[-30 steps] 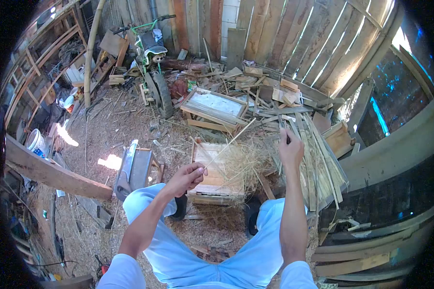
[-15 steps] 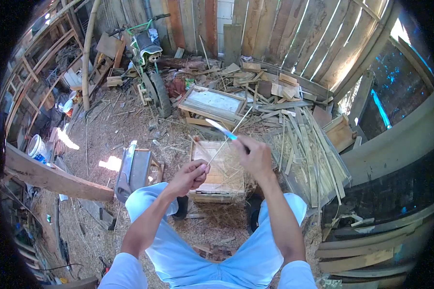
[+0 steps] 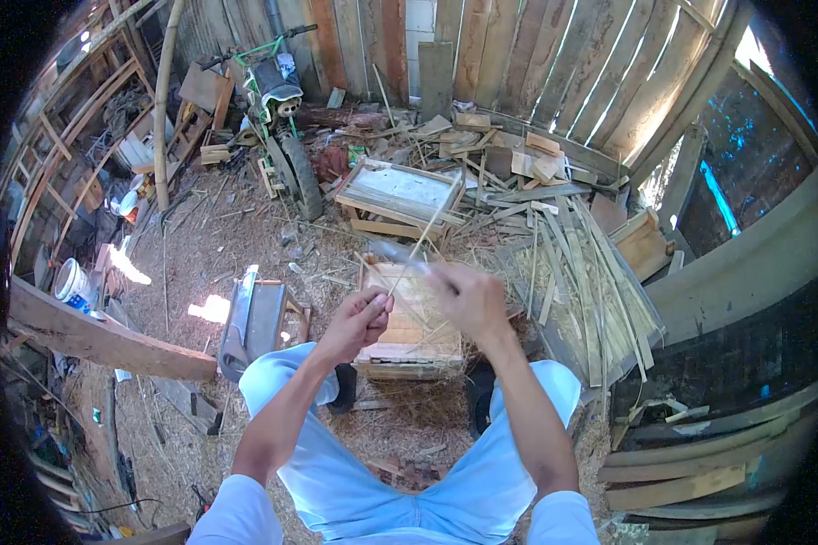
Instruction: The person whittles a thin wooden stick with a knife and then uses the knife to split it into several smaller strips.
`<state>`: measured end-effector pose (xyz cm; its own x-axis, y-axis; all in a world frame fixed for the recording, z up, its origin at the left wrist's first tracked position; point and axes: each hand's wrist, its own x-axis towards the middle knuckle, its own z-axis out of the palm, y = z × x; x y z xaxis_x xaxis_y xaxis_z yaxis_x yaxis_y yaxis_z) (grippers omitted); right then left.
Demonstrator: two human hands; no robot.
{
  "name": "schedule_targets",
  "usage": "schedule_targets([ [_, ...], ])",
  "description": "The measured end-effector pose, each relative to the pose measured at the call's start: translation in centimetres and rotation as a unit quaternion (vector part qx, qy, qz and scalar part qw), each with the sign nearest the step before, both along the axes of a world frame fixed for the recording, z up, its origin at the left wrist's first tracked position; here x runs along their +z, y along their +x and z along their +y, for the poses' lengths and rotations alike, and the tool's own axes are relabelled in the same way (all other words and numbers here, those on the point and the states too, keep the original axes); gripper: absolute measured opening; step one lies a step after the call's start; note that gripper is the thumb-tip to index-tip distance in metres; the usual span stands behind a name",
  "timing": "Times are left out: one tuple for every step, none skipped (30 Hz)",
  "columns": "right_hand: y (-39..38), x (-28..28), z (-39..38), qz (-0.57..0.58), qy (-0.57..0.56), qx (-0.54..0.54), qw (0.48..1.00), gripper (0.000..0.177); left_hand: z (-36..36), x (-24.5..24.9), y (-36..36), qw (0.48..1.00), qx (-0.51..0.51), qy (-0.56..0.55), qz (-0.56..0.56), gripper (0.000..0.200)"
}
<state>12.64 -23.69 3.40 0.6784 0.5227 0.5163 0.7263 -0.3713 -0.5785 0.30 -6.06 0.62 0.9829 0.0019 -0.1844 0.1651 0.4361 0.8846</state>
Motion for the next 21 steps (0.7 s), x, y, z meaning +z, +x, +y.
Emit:
schedule_targets([
  [0.8, 0.1, -0.5, 0.039, 0.002, -0.055, 0.998, 0.023, 0.0, -0.2, -0.6, 1.000, -0.021, 0.000, -0.001, 0.022],
  [1.3, 0.3, -0.8, 0.038, 0.002, -0.057, 0.998, 0.023, 0.0, -0.2, -0.8, 0.999, -0.042, 0.000, -0.002, 0.023],
  [1.6, 0.6, -1.2, 0.023, -0.028, -0.062, 0.997, 0.024, 0.0, -0.3, -0.8, 0.999, -0.045, 0.001, -0.003, 0.023],
  [1.9, 0.7, -1.4, 0.007, -0.060, -0.066, 0.996, 0.026, 0.0, -0.3, -0.7, 0.999, -0.045, 0.014, -0.005, 0.022],
  [2.1, 0.6, -1.4, 0.005, -0.062, -0.064, 0.996, 0.026, -0.1, -0.4, -0.6, 0.999, -0.042, 0.026, -0.008, 0.021],
  [2.3, 0.2, -1.3, -0.009, -0.047, -0.065, 0.997, 0.026, -0.1, -0.3, -0.5, 0.999, -0.041, 0.025, -0.010, 0.021],
  [2.3, 0.0, -1.3, -0.020, -0.031, -0.067, 0.997, 0.027, -0.2, -0.3, -0.5, 0.999, -0.041, 0.022, -0.014, 0.021],
  [2.5, 0.0, -1.5, -0.019, -0.030, -0.067, 0.997, 0.027, -0.2, -0.3, -0.5, 0.999, -0.041, 0.020, -0.017, 0.021],
  [2.8, 0.5, -1.5, 0.033, -0.048, -0.098, 0.993, 0.027, -0.1, -0.2, -0.7, 0.999, -0.041, 0.021, -0.017, 0.021],
  [3.1, 1.0, -1.6, 0.083, -0.065, -0.129, 0.986, 0.028, -0.1, -0.2, -0.8, 0.999, -0.042, 0.022, -0.003, 0.021],
  [3.4, 0.8, -1.7, 0.081, -0.064, -0.128, 0.986, 0.028, 0.0, -0.1, -0.9, 0.999, -0.042, 0.025, 0.011, 0.021],
  [3.6, 0.5, -1.7, 0.060, -0.074, -0.134, 0.986, 0.028, 0.1, -0.1, -0.9, 0.999, -0.042, 0.027, 0.010, 0.021],
  [3.7, 0.3, -1.7, 0.038, -0.087, -0.138, 0.986, 0.028, 0.0, -0.2, -0.8, 0.999, -0.040, 0.029, 0.009, 0.022],
  [3.7, 0.3, -1.9, 0.051, -0.091, -0.140, 0.985, 0.028, 0.0, -0.3, -0.8, 0.999, -0.036, 0.030, 0.007, 0.023],
  [4.6, 0.0, -2.2, 0.048, -0.090, -0.139, 0.985, 0.028, 0.0, -0.3, -1.0, 0.999, -0.034, 0.031, 0.005, 0.023],
  [6.0, -0.4, -2.9, 0.063, -0.032, -0.169, 0.983, 0.029, 0.1, -0.5, -1.5, 0.998, -0.046, 0.039, 0.009, 0.022],
  [7.2, -0.9, -3.9, 0.078, 0.025, -0.197, 0.977, 0.029, 0.2, -0.7, -2.0, 0.997, -0.057, 0.046, 0.013, 0.021],
  [7.9, -1.0, -4.9, 0.078, 0.027, -0.197, 0.977, 0.029, 0.5, -1.5, -2.5, 0.997, -0.070, 0.044, 0.003, 0.020],
  [8.4, -0.9, -5.9, 0.087, 0.017, -0.238, 0.967, 0.029, 1.1, -1.6, -2.5, 0.997, -0.069, 0.047, 0.002, 0.020],
  [8.8, -1.1, -6.5, 0.095, 0.005, -0.278, 0.956, 0.028, 1.5, -1.7, -2.5, 0.997, -0.047, 0.038, 0.038, 0.020],
  [8.3, -1.0, -6.4, 0.091, 0.004, -0.277, 0.956, 0.028, 1.7, -1.8, -2.4, 0.997, -0.024, 0.026, 0.072, 0.020],
])
